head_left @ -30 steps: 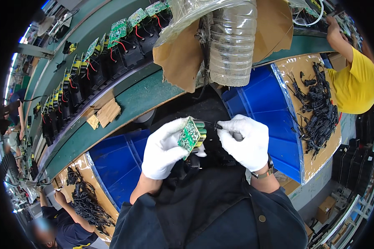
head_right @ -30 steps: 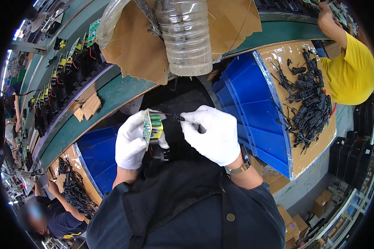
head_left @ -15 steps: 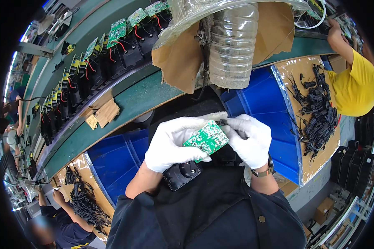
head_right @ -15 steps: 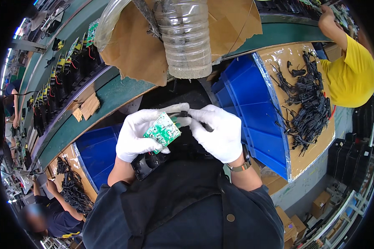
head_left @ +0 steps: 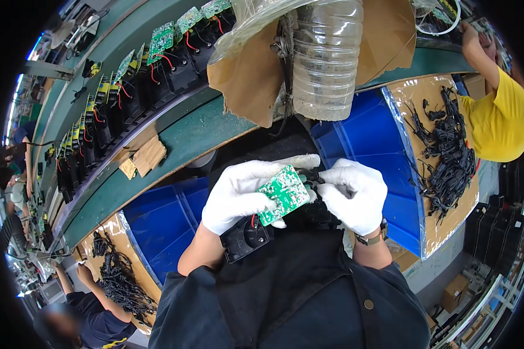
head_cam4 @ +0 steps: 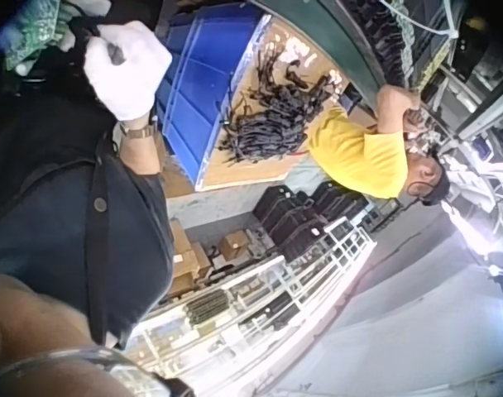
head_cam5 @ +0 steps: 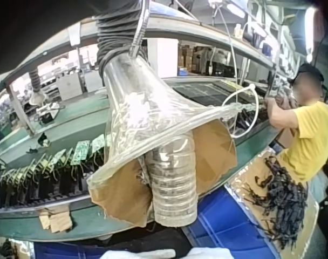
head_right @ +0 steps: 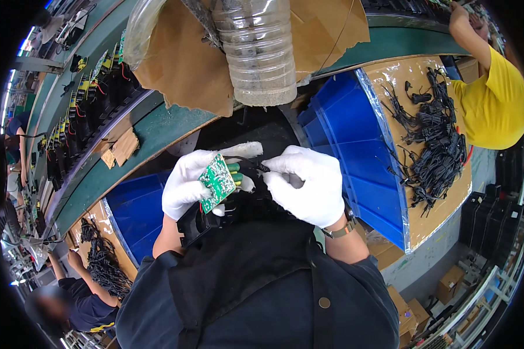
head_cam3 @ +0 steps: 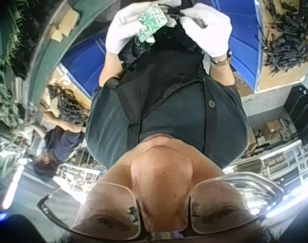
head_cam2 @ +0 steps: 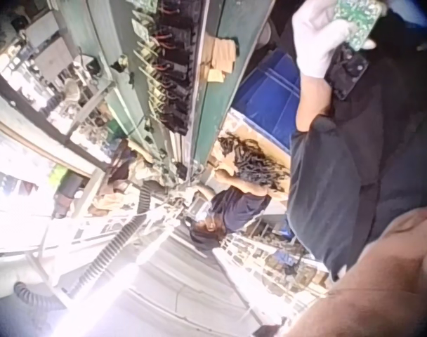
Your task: Picking up, inspecting, and assembling electronic components onto circuit boards on a production line.
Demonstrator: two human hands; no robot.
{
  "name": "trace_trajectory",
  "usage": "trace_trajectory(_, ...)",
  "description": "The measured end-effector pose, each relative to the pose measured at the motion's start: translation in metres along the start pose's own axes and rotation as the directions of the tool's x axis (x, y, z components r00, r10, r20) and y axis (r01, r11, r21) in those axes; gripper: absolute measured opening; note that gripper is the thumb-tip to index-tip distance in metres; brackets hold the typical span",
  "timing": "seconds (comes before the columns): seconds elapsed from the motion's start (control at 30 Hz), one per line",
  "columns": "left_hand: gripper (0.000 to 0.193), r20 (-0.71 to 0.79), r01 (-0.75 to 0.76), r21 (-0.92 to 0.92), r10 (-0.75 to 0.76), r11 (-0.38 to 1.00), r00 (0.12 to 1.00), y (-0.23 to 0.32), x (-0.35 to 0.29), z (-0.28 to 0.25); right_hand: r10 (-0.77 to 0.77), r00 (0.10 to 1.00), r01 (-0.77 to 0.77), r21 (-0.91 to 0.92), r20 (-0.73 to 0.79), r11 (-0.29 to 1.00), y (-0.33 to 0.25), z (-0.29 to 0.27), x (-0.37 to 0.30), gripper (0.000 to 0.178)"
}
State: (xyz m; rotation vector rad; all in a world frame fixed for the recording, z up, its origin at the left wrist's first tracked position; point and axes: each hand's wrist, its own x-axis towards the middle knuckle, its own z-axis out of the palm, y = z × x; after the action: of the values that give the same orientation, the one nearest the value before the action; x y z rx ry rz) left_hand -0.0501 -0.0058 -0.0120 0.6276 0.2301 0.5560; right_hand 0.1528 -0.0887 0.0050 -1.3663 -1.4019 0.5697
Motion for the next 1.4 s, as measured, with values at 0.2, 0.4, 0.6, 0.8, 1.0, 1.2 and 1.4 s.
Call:
trace_trajectory(0.2, 0.059, -0.010, -0.003, -0.099, 0.002, 0.995, 1.000, 0.000, -0.004, -0.001, -0.028, 1.000, 0.027, -0.016, -0.004, 0.999, -0.005, 0.001, -0.002, 0.013)
trace_trajectory(0.4, 0.048, 0.041, -0.077, -0.155, 0.084, 0.985, 0.996, -0.011, -0.002, -0.006, -0.019, 1.000, 0.018, 0.015, 0.008, 1.000, -0.009, 0.001, -0.001, 0.014)
trace_trajectory(0.6, 0.037, 0.065, -0.079, -0.191, 0.093, 0.978, 0.994, -0.016, -0.004, -0.009, -0.040, 0.999, 0.040, -0.011, 0.026, 0.999, -0.011, 0.001, 0.002, 0.013)
trace_trajectory(0.8, 0.038, 0.069, -0.081, -0.149, 0.092, 0.985, 0.993, -0.014, -0.007, -0.012, -0.053, 0.998, 0.057, -0.088, 0.041, 0.994, -0.012, 0.001, 0.003, 0.013)
trace_trajectory(1.0, 0.038, 0.058, -0.085, -0.125, 0.093, 0.989, 0.994, -0.014, -0.008, -0.011, -0.088, 0.996, 0.087, -0.159, 0.001, 0.983, -0.011, 0.003, 0.003, 0.015)
trace_trajectory(1.2, 0.038, 0.044, -0.079, -0.122, 0.085, 0.989, 0.995, -0.015, -0.009, -0.013, -0.165, 0.985, 0.152, -0.213, -0.044, 0.965, -0.015, 0.004, 0.003, 0.017)
trace_trajectory(1.4, 0.040, 0.032, -0.119, -0.108, 0.123, 0.987, 0.992, -0.017, -0.010, -0.014, -0.183, 0.982, 0.161, -0.284, -0.053, 0.945, -0.014, 0.005, 0.002, 0.018)
